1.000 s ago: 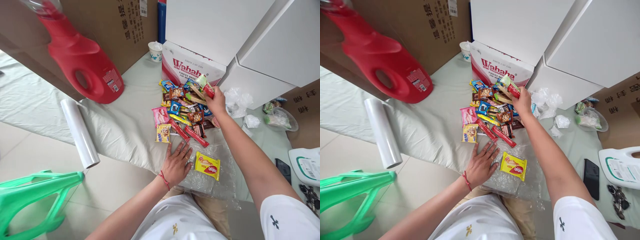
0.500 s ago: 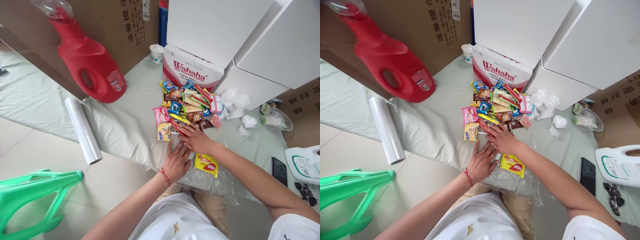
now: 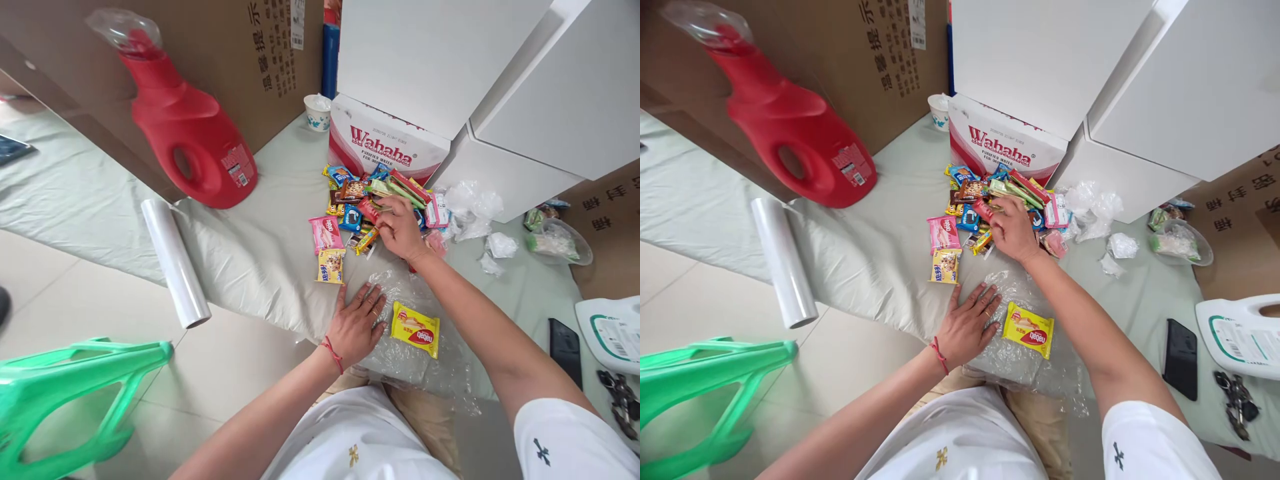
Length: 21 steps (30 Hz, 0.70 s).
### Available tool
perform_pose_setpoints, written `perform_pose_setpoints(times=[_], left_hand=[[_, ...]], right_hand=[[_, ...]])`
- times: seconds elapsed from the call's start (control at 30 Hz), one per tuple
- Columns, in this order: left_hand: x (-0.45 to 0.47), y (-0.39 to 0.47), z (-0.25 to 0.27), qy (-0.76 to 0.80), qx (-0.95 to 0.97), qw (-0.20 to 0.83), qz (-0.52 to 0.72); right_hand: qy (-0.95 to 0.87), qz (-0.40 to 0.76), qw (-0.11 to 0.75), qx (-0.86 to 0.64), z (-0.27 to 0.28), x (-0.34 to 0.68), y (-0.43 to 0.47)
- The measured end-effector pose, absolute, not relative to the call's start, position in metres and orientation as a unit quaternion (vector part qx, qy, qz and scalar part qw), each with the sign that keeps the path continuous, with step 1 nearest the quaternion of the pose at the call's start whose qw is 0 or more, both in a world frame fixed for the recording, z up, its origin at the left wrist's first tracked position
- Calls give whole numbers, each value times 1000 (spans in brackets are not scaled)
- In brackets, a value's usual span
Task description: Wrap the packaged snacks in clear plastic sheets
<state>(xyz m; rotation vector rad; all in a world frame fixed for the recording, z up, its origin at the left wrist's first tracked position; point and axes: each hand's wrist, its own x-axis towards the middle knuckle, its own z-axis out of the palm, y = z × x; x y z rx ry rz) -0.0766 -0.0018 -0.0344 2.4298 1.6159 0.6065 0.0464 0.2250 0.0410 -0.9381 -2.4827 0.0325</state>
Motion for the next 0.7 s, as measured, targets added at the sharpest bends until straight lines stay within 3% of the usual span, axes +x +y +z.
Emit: perform_pose_setpoints(times=[0.17, 0.33, 0.7], left_hand=[[-77, -2, -35, 543, 813, 70, 198], [-77, -2, -35, 541, 813, 77, 203], [-76, -1, -36, 543, 811, 77, 204]], right_hand=[[-905, 4, 90, -416, 47, 35, 195], [-791, 109, -12, -601, 33, 52, 176], [-678, 287, 136, -663, 3, 30, 211]])
